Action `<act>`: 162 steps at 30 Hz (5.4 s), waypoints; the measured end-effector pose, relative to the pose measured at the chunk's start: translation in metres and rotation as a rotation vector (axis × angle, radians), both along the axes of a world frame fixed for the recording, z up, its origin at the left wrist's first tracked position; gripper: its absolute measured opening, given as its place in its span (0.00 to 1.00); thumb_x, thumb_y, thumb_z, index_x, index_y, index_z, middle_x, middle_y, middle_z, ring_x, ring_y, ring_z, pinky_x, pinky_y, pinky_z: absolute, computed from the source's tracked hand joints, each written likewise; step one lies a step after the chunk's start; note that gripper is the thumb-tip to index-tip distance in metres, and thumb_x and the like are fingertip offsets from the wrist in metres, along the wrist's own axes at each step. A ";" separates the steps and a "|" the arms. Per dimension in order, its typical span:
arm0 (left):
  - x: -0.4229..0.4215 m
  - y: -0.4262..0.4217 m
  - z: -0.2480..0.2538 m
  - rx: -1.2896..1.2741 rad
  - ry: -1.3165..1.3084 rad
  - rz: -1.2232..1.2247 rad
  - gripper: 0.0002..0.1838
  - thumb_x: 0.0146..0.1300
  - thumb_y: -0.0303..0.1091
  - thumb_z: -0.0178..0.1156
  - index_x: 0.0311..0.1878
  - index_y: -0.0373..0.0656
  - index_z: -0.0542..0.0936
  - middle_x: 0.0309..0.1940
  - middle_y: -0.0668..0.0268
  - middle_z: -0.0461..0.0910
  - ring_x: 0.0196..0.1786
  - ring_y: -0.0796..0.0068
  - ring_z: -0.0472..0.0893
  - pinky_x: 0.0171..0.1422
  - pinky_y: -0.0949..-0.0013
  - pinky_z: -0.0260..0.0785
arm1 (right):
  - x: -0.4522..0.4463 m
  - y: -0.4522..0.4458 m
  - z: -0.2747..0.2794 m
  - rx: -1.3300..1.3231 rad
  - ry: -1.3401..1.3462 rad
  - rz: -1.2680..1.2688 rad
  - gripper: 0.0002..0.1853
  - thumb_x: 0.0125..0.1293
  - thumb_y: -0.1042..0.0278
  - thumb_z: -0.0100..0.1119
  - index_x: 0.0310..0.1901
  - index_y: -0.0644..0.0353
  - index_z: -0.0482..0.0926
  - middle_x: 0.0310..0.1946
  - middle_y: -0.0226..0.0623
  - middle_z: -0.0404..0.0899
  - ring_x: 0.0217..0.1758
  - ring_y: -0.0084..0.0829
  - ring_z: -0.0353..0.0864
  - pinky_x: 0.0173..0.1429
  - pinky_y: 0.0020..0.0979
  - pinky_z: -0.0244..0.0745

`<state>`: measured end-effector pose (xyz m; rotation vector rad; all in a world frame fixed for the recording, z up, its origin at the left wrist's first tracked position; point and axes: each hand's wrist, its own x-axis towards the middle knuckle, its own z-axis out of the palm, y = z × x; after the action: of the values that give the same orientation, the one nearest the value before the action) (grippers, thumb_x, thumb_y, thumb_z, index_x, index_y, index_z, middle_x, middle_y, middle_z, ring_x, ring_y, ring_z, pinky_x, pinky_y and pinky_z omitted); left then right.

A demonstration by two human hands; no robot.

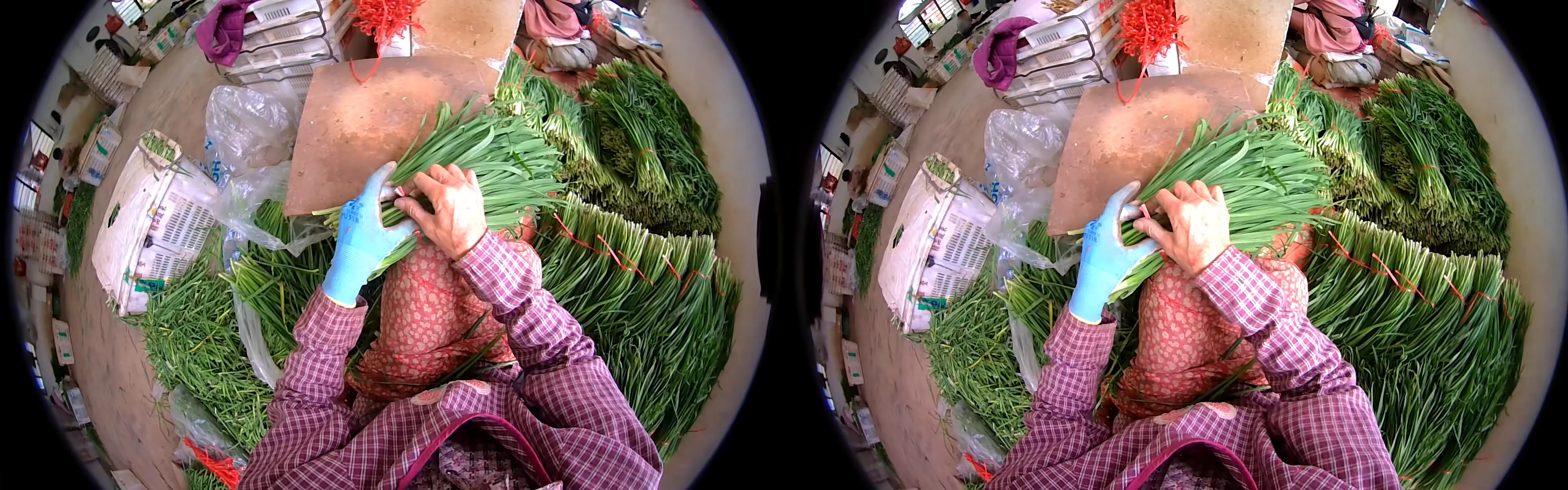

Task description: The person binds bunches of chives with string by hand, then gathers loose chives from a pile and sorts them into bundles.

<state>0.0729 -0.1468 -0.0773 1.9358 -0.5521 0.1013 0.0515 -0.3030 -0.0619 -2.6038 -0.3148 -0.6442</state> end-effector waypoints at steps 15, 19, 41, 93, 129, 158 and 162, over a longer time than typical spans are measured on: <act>0.031 0.016 0.032 0.936 -0.247 0.054 0.62 0.34 0.63 0.74 0.68 0.34 0.58 0.55 0.47 0.72 0.59 0.51 0.73 0.63 0.58 0.65 | 0.054 0.007 -0.002 0.387 -0.056 0.244 0.11 0.59 0.61 0.63 0.30 0.60 0.76 0.25 0.40 0.73 0.34 0.43 0.72 0.45 0.39 0.67; 0.077 0.029 0.056 0.583 0.151 -0.268 0.40 0.38 0.52 0.76 0.53 0.36 0.76 0.46 0.52 0.81 0.49 0.60 0.81 0.55 0.62 0.71 | 0.055 0.025 0.027 0.631 -0.029 0.378 0.11 0.59 0.65 0.64 0.32 0.64 0.75 0.24 0.45 0.76 0.29 0.44 0.76 0.36 0.37 0.71; 0.075 -0.022 -0.003 0.344 -0.533 0.471 0.10 0.60 0.40 0.60 0.29 0.45 0.81 0.27 0.63 0.81 0.34 0.63 0.79 0.59 0.58 0.62 | 0.144 0.007 -0.008 1.302 0.272 0.314 0.07 0.64 0.70 0.61 0.40 0.64 0.81 0.32 0.30 0.82 0.35 0.21 0.78 0.44 0.25 0.73; -0.056 0.187 -0.092 -0.474 0.237 0.725 0.34 0.62 0.57 0.57 0.60 0.36 0.72 0.54 0.52 0.77 0.51 0.62 0.79 0.58 0.59 0.71 | 0.067 -0.003 0.037 1.357 0.300 0.492 0.11 0.70 0.66 0.53 0.46 0.64 0.78 0.29 0.25 0.79 0.22 0.14 0.69 0.28 0.17 0.66; 0.082 0.039 -0.020 -0.295 0.179 -0.122 0.30 0.45 0.24 0.73 0.54 0.31 0.74 0.47 0.58 0.81 0.46 0.72 0.80 0.53 0.70 0.75 | 0.116 -0.009 -0.030 1.474 0.428 0.453 0.08 0.72 0.64 0.51 0.41 0.58 0.75 0.27 0.22 0.75 0.20 0.12 0.70 0.23 0.17 0.67; 0.112 -0.020 0.114 0.003 0.483 -0.363 0.28 0.60 0.43 0.66 0.59 0.35 0.73 0.49 0.64 0.80 0.49 0.78 0.78 0.53 0.72 0.72 | 0.034 0.006 0.004 2.035 -0.065 0.481 0.09 0.73 0.65 0.49 0.49 0.59 0.71 0.38 0.32 0.75 0.36 0.25 0.79 0.42 0.27 0.81; 0.145 0.008 0.036 0.323 0.324 -0.213 0.51 0.59 0.54 0.65 0.71 0.29 0.50 0.61 0.51 0.71 0.61 0.69 0.72 0.63 0.70 0.66 | 0.028 0.002 -0.049 1.882 0.300 0.085 0.08 0.73 0.68 0.48 0.47 0.61 0.74 0.37 0.31 0.77 0.34 0.21 0.78 0.38 0.20 0.77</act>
<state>0.2179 -0.1385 -0.0416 2.1323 -0.5774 -0.4555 0.0797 -0.3012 -0.1112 -0.8136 0.2377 -0.2012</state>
